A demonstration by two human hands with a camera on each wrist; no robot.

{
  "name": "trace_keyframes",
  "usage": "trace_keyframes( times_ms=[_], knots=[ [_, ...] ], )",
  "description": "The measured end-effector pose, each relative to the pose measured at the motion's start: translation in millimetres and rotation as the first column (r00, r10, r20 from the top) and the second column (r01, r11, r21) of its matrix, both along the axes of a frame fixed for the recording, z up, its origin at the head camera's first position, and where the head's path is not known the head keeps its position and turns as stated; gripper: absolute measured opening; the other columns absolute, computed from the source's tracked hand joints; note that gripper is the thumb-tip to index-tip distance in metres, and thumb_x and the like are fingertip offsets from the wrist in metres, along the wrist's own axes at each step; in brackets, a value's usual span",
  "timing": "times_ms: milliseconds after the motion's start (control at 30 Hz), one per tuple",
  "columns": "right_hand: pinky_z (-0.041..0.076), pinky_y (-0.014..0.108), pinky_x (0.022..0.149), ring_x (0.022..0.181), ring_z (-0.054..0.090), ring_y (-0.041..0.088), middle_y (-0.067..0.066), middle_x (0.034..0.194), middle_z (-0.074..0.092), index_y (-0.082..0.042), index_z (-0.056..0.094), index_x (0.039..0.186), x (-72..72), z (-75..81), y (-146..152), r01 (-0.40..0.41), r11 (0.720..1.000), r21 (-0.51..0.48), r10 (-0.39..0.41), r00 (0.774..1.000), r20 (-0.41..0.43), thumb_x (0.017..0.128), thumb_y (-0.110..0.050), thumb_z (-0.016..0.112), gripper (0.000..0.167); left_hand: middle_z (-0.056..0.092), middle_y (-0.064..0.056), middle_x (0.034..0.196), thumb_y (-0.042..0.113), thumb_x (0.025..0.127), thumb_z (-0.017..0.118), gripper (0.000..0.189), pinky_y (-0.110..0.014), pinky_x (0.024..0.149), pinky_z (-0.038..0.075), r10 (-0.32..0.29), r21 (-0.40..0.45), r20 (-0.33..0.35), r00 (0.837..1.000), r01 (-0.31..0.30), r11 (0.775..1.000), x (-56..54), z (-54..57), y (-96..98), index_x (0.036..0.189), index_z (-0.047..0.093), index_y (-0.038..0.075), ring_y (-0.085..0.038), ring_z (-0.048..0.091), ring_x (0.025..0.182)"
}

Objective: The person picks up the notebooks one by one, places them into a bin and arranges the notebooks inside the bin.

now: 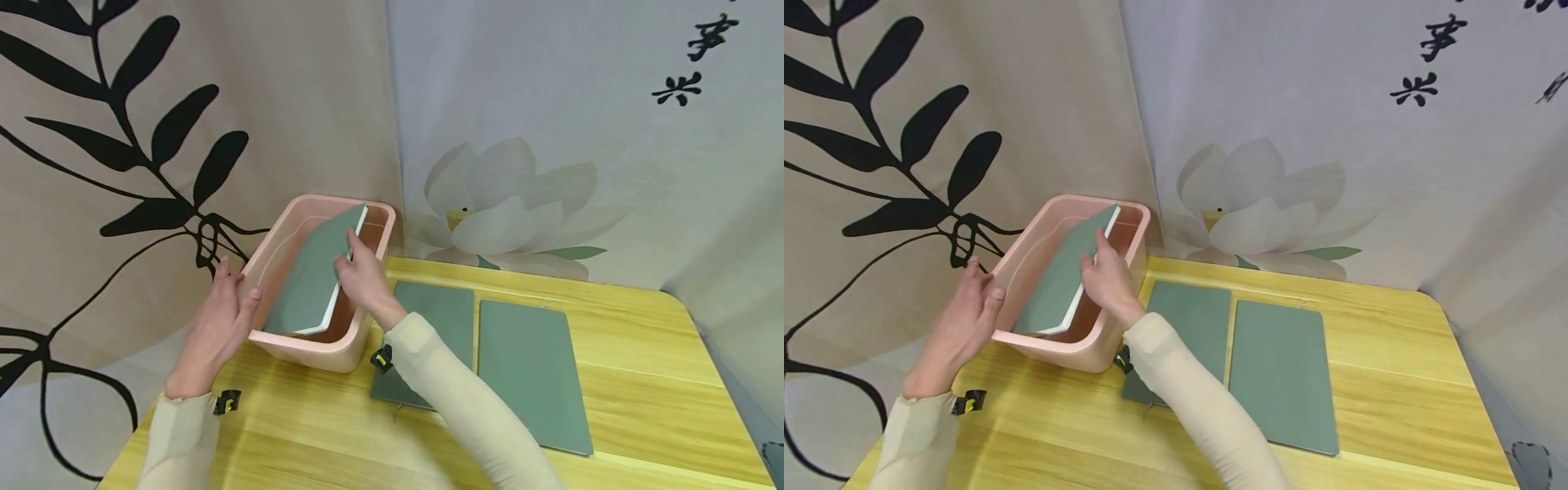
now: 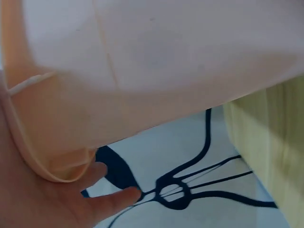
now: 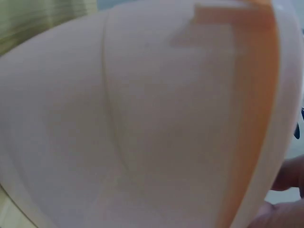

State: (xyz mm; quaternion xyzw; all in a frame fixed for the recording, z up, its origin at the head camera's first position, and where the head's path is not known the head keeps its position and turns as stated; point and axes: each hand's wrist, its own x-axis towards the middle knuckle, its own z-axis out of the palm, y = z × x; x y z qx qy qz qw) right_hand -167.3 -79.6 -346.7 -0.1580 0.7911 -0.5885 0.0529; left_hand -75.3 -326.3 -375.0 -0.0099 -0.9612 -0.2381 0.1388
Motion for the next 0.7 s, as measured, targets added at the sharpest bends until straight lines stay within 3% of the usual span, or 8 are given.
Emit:
trace_keyframes(
  times_ms=[67,133,333,400,467,600,633,700],
  knots=[
    [0.051,0.027,0.077,0.085,0.065,0.019,0.022,0.138,0.064,0.000,0.025,0.162,-2.4,0.3,-2.6,-0.014,0.998,0.058,0.015,1.000,-0.015,0.107,-0.011,0.047,0.061,0.008,-0.029,0.169,0.050,0.112,0.030,0.078,-0.074,0.111,0.028,-0.016,0.002,0.004,1.000,0.016,1.000,-1.7,-1.3,-1.4,0.155,0.028,-0.015,-0.061,0.027,0.144],
    [0.051,0.029,0.086,0.105,0.065,0.020,0.017,0.157,0.046,0.001,0.023,0.162,-4.3,2.0,-5.3,-0.035,0.993,0.110,0.038,0.999,-0.019,0.106,-0.009,0.045,0.061,0.010,-0.032,0.167,0.049,0.112,0.028,0.077,-0.070,0.118,0.020,-0.037,-0.010,0.022,0.999,0.037,0.999,-3.2,-2.0,-3.5,0.158,0.022,-0.013,-0.059,0.018,0.149],
    [0.050,0.028,0.076,0.102,0.062,0.022,0.014,0.162,0.041,-0.001,0.022,0.163,-8.4,6.7,-12.1,-0.102,0.967,0.232,0.105,0.995,0.003,0.107,-0.007,0.043,0.060,0.019,-0.036,0.164,0.047,0.113,0.025,0.075,-0.066,0.121,0.016,-0.058,-0.060,0.067,0.996,0.062,0.996,-4.9,-0.6,-5.8,0.157,0.022,-0.014,-0.056,0.013,0.151],
    [0.049,0.025,0.076,0.117,0.061,0.020,0.017,0.165,0.034,-0.001,0.020,0.164,-8.7,7.7,-13.5,-0.125,0.959,0.255,0.125,0.992,0.014,0.107,-0.007,0.044,0.062,0.020,-0.035,0.164,0.047,0.113,0.025,0.075,-0.069,0.119,0.018,-0.053,-0.059,0.074,0.996,0.058,0.997,-4.8,-0.9,-5.3,0.158,0.022,-0.013,-0.055,0.013,0.152],
    [0.050,0.028,0.066,0.104,0.067,0.026,0.021,0.169,0.019,-0.003,0.015,0.165,-7.2,8.1,-14.2,-0.138,0.953,0.268,0.134,0.990,0.035,0.106,-0.009,0.047,0.067,0.019,-0.034,0.165,0.047,0.113,0.025,0.075,-0.070,0.118,0.019,-0.049,-0.060,0.079,0.996,0.054,0.997,-4.9,-2.0,-4.7,0.158,0.022,-0.012,-0.055,0.014,0.152],
    [0.051,0.040,0.102,0.143,0.046,0.036,0.026,0.170,-0.004,-0.006,0.017,0.166,-0.1,6.1,-12.9,-0.091,0.950,0.299,0.110,0.993,-0.047,0.102,-0.016,0.055,0.074,0.018,-0.033,0.166,0.048,0.113,0.025,0.075,-0.071,0.118,0.019,-0.044,-0.059,0.090,0.995,0.049,0.997,-5.4,-3.1,-2.9,0.159,0.022,-0.011,-0.055,0.014,0.151],
    [0.047,0.045,0.109,0.145,0.043,0.037,0.024,0.171,-0.004,-0.008,0.020,0.166,2.6,4.9,-11.4,-0.073,0.955,0.287,0.099,0.992,-0.077,0.101,-0.018,0.056,0.074,0.018,-0.033,0.166,0.048,0.113,0.025,0.075,-0.071,0.118,0.019,-0.042,-0.056,0.092,0.995,0.048,0.997,-5.5,-3.2,-2.7,0.159,0.022,-0.011,-0.055,0.014,0.152],
    [0.030,0.050,0.122,0.157,0.013,0.036,0.021,0.172,0.003,-0.009,0.028,0.164,8.3,2.4,-6.4,-0.039,0.968,0.249,0.079,0.985,-0.156,0.100,-0.018,0.056,0.070,0.018,-0.033,0.166,0.048,0.113,0.025,0.075,-0.071,0.118,0.019,-0.037,-0.053,0.092,0.995,0.042,0.998,-5.4,-2.4,-2.3,0.159,0.022,-0.011,-0.055,0.014,0.152]
  ],
)
